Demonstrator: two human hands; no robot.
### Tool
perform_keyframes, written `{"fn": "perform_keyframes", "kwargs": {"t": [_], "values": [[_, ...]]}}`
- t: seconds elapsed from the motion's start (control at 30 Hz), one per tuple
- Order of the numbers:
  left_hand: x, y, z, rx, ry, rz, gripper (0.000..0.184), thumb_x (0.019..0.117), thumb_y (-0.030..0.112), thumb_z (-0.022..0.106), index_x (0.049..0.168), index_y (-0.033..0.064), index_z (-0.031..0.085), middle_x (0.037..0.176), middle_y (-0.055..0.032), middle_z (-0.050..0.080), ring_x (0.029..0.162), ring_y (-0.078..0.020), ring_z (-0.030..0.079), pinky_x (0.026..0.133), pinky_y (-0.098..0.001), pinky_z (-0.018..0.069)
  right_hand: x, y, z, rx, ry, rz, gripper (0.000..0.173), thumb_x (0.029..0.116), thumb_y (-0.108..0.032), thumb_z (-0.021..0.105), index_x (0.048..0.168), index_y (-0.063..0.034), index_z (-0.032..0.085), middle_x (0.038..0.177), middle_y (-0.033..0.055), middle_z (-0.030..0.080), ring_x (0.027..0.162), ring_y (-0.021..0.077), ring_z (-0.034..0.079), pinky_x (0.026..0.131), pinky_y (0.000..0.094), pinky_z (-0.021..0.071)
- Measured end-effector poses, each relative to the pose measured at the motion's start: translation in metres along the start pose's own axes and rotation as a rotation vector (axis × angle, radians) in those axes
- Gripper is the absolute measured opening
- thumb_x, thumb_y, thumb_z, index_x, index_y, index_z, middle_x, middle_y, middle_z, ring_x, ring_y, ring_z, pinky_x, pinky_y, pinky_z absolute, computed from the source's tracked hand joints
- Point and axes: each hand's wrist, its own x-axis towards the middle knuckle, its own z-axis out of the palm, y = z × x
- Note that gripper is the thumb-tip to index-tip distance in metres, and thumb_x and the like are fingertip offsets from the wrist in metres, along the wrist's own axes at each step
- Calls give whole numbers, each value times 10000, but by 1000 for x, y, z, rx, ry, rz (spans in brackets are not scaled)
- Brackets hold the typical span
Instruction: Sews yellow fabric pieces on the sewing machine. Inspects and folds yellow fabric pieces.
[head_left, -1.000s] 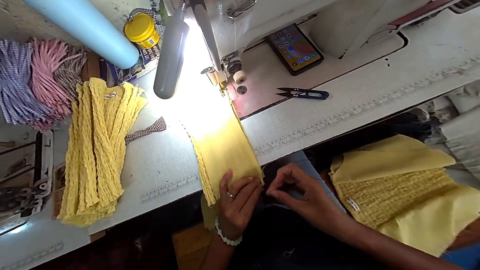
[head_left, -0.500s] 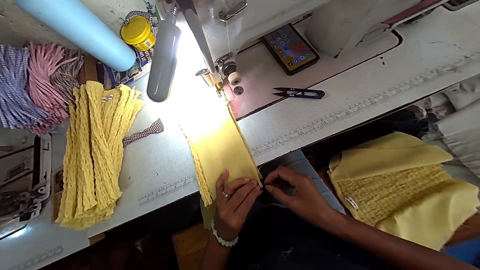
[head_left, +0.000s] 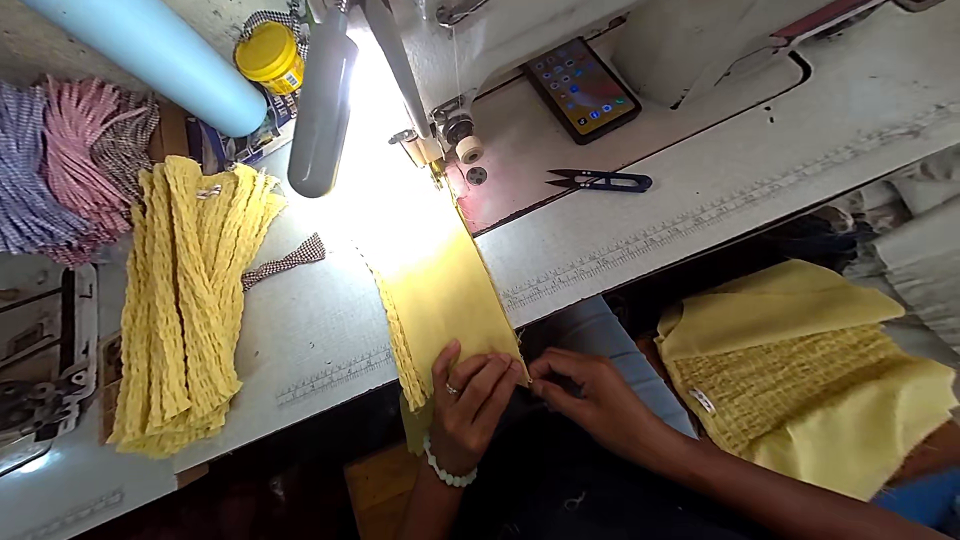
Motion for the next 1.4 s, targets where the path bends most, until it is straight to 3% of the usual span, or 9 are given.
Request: {"fn": "perform_keyframes", "kwargs": {"t": [0.27,0.6,0.73,0.8,1.03,1.4], "values": [[3,8,5,40,70,-12,95,990,152,656,1082,164,675,1082,15,643,1107,-130,576,1174,-400,292,-2,-9,-1,207,-58,198,126,972,-134,624,954,-41,707,849,-17,696,711,-22,662,652,140,568],[5,15,-1,63,72,-54,96,1002,146,642,1053,160,722,1034,39,688,1067,-100,591,1165,-381,269,2,-9,-6,318,-70,264,93,984,-141,629,989,-68,687,846,-45,689,709,-2,667,639,167,577],[5,14,-2,46,88,-71,80,994,156,657,1041,163,721,1011,36,684,1044,-97,599,1165,-377,287,16,5,-8,228,27,315,236,995,-184,628,1177,-37,662,1053,33,697,819,56,689,671,219,595],[5,14,-1,42,91,-73,78,992,151,659,1036,158,723,999,31,682,1034,-100,600,1161,-376,292,22,7,-6,240,21,336,278,980,-184,658,1210,-28,654,1104,46,697,866,65,699,717,230,607],[4,15,-1,37,86,-90,76,991,151,664,1031,153,727,983,26,689,1016,-102,610,1151,-375,308,22,2,-3,365,-25,326,101,984,-128,655,1015,-42,697,899,-16,705,747,28,690,664,194,597],[7,19,-3,-5,72,-105,100,997,126,654,1070,143,721,1004,12,693,1030,-104,617,1139,-377,326,7,-10,-5,238,-34,148,160,1006,-144,607,976,-20,703,911,0,668,763,-15,661,685,142,576]]}}
